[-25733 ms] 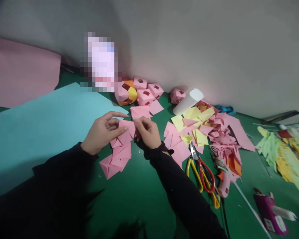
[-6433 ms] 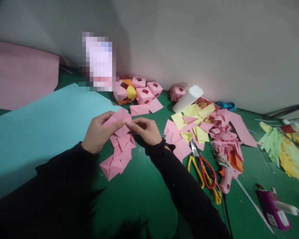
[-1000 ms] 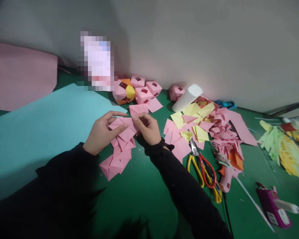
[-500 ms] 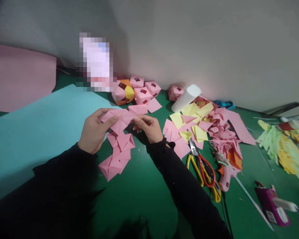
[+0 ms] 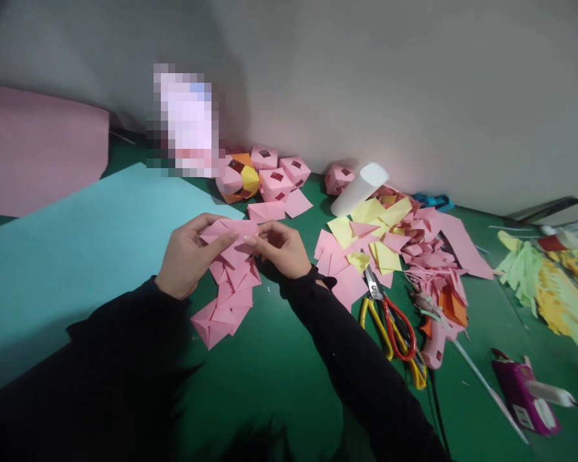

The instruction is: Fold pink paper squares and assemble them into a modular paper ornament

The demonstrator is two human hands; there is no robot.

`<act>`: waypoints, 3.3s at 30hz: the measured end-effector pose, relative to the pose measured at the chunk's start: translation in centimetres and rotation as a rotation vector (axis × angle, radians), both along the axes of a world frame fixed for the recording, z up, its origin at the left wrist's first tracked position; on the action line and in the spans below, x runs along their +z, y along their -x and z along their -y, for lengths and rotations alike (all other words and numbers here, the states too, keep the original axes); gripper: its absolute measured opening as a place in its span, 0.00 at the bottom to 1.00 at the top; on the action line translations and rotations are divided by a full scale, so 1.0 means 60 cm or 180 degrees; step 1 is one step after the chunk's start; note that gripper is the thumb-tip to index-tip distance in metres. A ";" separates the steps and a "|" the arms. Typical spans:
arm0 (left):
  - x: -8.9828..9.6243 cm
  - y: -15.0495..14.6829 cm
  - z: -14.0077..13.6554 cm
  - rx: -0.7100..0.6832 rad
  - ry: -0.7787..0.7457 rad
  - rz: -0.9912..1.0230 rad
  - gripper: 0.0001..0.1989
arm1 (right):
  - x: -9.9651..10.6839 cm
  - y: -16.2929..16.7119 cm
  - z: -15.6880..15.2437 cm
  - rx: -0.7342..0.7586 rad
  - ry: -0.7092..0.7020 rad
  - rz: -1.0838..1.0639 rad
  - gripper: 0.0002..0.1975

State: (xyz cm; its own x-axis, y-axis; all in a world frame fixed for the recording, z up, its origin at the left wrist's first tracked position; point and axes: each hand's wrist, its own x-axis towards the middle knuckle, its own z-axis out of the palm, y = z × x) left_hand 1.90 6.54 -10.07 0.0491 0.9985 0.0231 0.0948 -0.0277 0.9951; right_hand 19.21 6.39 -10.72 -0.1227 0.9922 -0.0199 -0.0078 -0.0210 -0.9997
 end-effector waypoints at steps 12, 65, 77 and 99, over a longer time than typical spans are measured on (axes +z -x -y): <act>-0.001 -0.002 -0.001 -0.0020 0.0184 0.0537 0.12 | -0.007 -0.010 0.000 0.0188 0.0056 0.0186 0.21; 0.005 -0.002 0.001 -0.0013 0.0054 0.0131 0.10 | -0.008 -0.009 -0.006 0.0035 -0.0014 -0.0005 0.12; -0.001 -0.002 -0.002 0.0099 0.0159 0.0365 0.10 | -0.006 -0.004 -0.004 -0.0065 -0.0029 0.0059 0.13; -0.003 -0.001 -0.001 0.0076 0.0197 0.0315 0.10 | -0.006 -0.004 -0.004 0.0010 -0.0079 -0.0022 0.13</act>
